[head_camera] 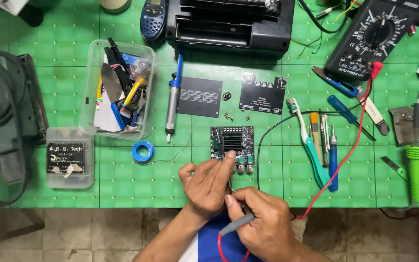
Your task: Using a digital multimeter to test various points and components on a printed circuit board.
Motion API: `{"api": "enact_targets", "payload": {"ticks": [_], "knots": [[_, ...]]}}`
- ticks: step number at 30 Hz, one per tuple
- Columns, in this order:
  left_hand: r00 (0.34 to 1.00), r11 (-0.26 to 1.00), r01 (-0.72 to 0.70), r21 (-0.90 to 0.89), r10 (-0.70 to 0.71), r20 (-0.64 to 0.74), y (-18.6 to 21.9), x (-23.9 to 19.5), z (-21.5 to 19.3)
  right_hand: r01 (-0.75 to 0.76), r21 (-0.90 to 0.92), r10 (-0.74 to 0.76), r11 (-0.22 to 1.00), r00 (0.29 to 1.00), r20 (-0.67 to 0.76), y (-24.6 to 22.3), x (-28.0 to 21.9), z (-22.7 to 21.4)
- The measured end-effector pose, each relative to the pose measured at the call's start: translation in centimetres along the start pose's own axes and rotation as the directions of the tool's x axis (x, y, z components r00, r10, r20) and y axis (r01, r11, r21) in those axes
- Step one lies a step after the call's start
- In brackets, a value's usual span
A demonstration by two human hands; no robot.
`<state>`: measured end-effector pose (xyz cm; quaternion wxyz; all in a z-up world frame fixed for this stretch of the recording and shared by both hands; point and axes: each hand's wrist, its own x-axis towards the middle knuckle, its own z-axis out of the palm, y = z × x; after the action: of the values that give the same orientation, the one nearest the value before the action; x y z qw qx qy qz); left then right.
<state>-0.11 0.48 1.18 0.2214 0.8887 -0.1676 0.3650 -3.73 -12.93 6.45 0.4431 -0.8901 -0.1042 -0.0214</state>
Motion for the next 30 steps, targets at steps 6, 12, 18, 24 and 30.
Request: {"api": "enact_targets", "payload": {"ticks": [6, 12, 18, 24, 30], "knots": [[1.0, 0.999, -0.014, -0.042, 0.013, -0.027, 0.1, -0.1, 0.1, -0.102, 0.107, 0.097, 0.989, 0.994, 0.052, 0.5, -0.6, 0.1], [0.999, 0.998, -0.016, -0.06, 0.014, -0.043, 0.2, 0.3, 0.1, -0.179, 0.148, 0.169, 0.973, 0.982, 0.078, 0.9, -0.8, 0.2], [1.0, 0.996, -0.006, -0.086, 0.005, -0.014, 0.2, 0.2, 0.0, -0.136, 0.123, 0.129, 0.983, 0.99, 0.065, 0.8, -0.6, 0.1], [0.993, 0.984, 0.118, -0.137, -0.115, 0.031, -0.5, -1.7, 0.2, 0.063, 0.105, -0.069, 0.992, 0.996, 0.056, 1.2, 0.2, -2.1], [0.917, 0.806, 0.369, -0.463, -0.396, 0.041, -0.8, -1.6, 0.7, 0.133, 0.026, -0.126, 0.991, 0.978, -0.166, 2.1, -0.3, -3.5]]}}
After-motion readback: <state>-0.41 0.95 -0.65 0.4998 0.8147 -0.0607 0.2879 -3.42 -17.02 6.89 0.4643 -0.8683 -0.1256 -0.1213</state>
